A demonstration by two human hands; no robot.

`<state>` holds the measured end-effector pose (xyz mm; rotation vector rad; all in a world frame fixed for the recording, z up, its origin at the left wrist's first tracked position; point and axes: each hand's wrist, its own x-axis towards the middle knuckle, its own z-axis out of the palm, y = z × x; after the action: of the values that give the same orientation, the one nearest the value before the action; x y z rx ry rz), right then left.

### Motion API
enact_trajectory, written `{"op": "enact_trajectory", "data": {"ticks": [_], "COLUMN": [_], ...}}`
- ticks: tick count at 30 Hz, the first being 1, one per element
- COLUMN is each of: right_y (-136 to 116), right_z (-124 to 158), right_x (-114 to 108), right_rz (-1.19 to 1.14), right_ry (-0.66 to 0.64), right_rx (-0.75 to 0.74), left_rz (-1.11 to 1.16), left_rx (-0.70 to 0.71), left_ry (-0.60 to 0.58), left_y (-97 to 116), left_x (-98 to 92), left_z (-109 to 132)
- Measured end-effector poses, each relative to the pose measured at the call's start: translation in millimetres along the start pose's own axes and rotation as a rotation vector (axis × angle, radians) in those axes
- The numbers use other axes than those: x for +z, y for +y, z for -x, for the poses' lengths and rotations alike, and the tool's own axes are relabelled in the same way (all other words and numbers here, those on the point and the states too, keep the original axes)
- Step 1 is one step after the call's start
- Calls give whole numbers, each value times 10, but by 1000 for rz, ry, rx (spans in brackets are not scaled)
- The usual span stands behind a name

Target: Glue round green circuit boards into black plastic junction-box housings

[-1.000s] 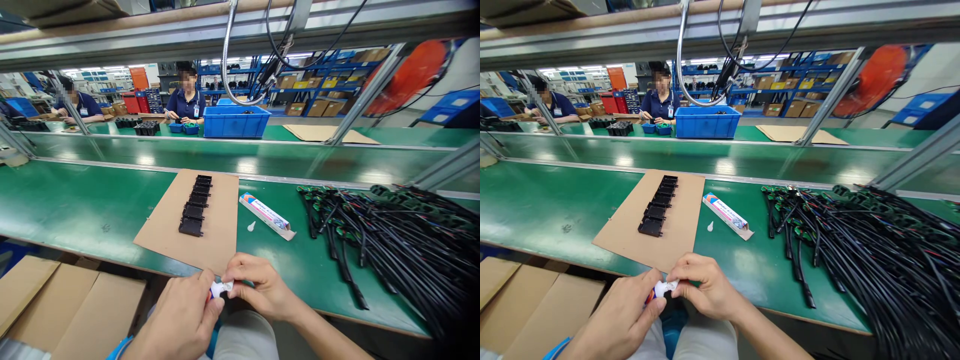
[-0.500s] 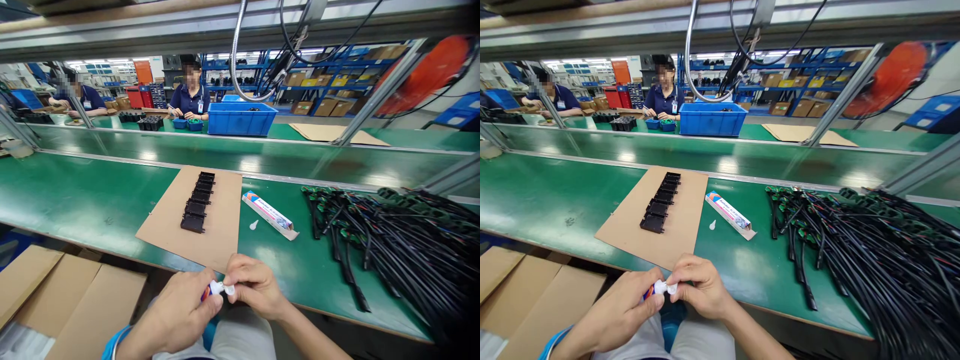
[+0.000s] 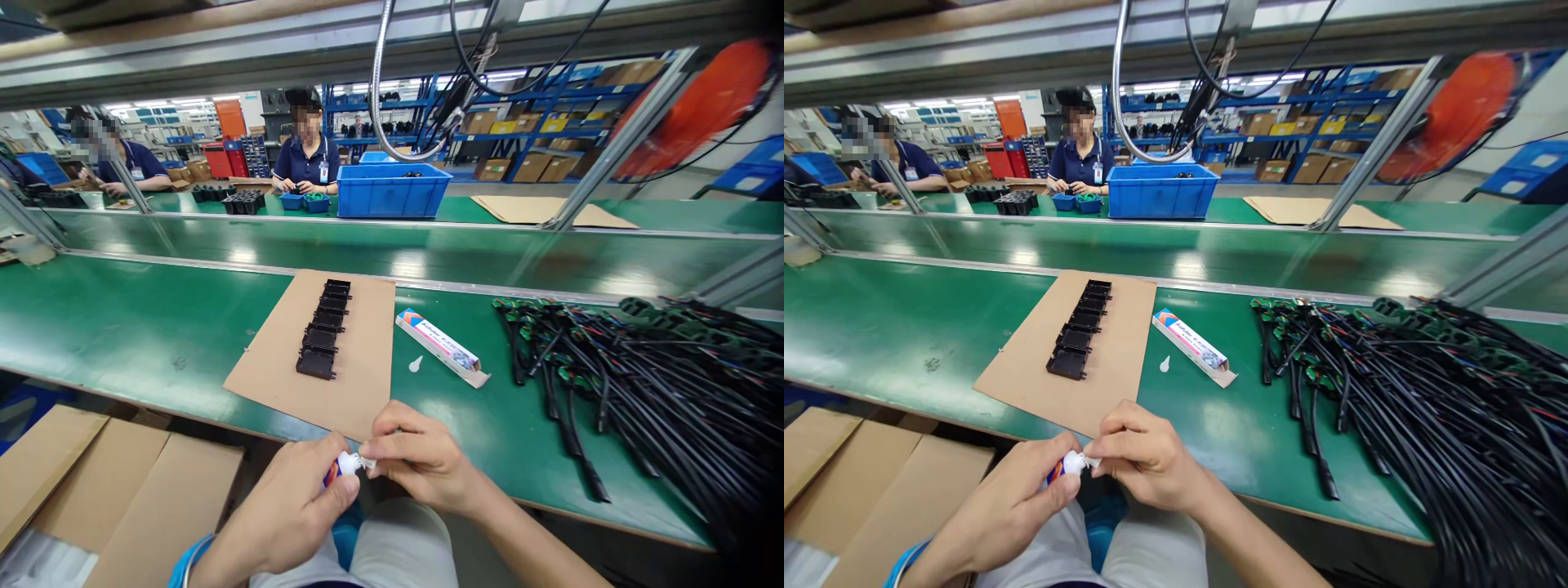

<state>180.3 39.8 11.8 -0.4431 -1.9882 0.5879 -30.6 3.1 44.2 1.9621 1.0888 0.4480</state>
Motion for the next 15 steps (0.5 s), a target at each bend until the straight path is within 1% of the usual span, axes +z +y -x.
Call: {"op": "enact_trajectory", "data": {"ticks": [4, 6, 9, 15], "right_y": [-38, -52, -67, -109], "right_z": [-66, -78, -65, -23], "right_x": [-65, -79, -67, -12], "right_rz": [89, 119, 121, 131], "right_ry": [-85, -110, -104, -79], "right_rx": [-73, -80, -47, 72], "left_rz": [-11, -27, -50, -114], "left_rx": [-14, -27, -55, -97], "left_ry": [7, 16, 38, 55], "left_y": [-4, -15, -36, -42], "left_x": [18, 35, 63, 75], "left_z": [6, 18, 25, -17]}}
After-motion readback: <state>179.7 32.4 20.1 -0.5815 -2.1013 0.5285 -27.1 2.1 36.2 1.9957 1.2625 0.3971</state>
